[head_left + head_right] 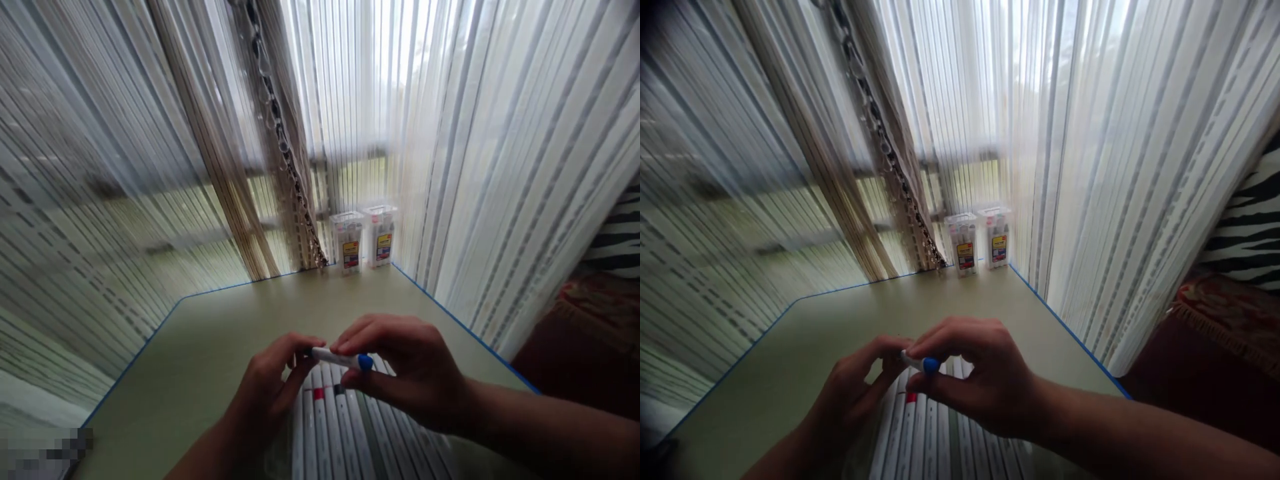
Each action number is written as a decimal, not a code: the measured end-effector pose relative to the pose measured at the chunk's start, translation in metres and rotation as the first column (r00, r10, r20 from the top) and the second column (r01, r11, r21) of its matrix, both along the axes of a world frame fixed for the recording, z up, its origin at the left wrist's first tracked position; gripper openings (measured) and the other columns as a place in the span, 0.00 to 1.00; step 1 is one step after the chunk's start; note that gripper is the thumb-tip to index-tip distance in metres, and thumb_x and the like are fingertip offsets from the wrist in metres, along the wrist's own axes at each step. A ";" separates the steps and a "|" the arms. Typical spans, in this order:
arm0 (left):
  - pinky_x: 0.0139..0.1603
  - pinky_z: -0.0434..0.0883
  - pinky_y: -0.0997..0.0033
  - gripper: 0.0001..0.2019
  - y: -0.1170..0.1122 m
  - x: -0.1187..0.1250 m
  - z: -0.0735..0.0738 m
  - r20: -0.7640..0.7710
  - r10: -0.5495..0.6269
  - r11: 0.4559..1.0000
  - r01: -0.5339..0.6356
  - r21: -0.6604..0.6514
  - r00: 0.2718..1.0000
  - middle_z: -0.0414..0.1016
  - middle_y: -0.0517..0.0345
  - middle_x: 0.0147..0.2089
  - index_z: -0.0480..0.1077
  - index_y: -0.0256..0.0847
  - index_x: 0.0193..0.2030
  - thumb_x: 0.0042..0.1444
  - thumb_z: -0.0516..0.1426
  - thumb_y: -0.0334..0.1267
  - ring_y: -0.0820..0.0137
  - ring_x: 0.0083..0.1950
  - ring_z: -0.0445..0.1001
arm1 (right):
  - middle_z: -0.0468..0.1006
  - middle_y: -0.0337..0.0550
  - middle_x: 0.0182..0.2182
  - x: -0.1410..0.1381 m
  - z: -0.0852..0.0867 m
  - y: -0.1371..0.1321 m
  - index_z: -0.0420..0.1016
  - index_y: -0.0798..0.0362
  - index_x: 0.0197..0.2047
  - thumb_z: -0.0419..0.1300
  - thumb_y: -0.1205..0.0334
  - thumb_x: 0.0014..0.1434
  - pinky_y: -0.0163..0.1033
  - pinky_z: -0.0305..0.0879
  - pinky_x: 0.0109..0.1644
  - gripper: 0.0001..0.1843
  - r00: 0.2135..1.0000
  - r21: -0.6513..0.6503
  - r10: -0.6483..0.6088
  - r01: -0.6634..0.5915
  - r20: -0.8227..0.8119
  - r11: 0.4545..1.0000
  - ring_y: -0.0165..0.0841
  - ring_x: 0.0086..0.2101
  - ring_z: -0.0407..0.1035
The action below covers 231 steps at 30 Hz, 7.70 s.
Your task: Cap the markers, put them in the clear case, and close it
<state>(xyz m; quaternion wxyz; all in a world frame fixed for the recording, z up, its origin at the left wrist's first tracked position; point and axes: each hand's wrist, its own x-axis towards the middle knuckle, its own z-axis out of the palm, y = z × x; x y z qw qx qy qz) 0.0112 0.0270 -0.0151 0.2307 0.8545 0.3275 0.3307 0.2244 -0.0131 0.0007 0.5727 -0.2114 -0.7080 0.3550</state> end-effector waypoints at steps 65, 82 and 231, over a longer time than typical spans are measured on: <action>0.29 0.63 0.76 0.13 -0.007 0.002 0.003 0.395 0.156 0.936 -0.008 -0.352 0.905 0.74 0.55 0.33 0.74 0.35 0.42 0.57 0.59 0.43 0.74 0.30 0.67 | 0.78 0.45 0.26 0.009 -0.010 0.029 0.81 0.56 0.36 0.63 0.57 0.58 0.36 0.66 0.32 0.10 0.788 0.233 -0.305 0.210 0.535 0.950 0.31 0.27 0.71; 0.23 0.62 0.75 0.20 0.001 0.008 -0.005 0.621 0.027 0.883 0.272 -0.382 0.783 0.75 0.49 0.32 0.73 0.28 0.45 0.58 0.56 0.48 0.78 0.23 0.62 | 0.73 0.39 0.25 0.014 -0.007 0.004 0.74 0.54 0.49 0.59 0.64 0.61 0.34 0.64 0.29 0.12 0.661 0.491 -0.464 0.163 0.590 0.856 0.28 0.23 0.66; 0.29 0.64 0.79 0.12 0.045 -0.028 -0.005 -0.185 -0.149 0.948 0.088 -0.305 0.971 0.79 0.57 0.32 0.78 0.37 0.38 0.46 0.57 0.31 0.73 0.31 0.73 | 0.75 0.44 0.44 -0.026 0.003 0.019 0.72 0.50 0.41 0.65 0.49 0.53 0.44 0.65 0.50 0.17 0.380 0.045 -0.116 0.190 0.918 0.981 0.38 0.43 0.70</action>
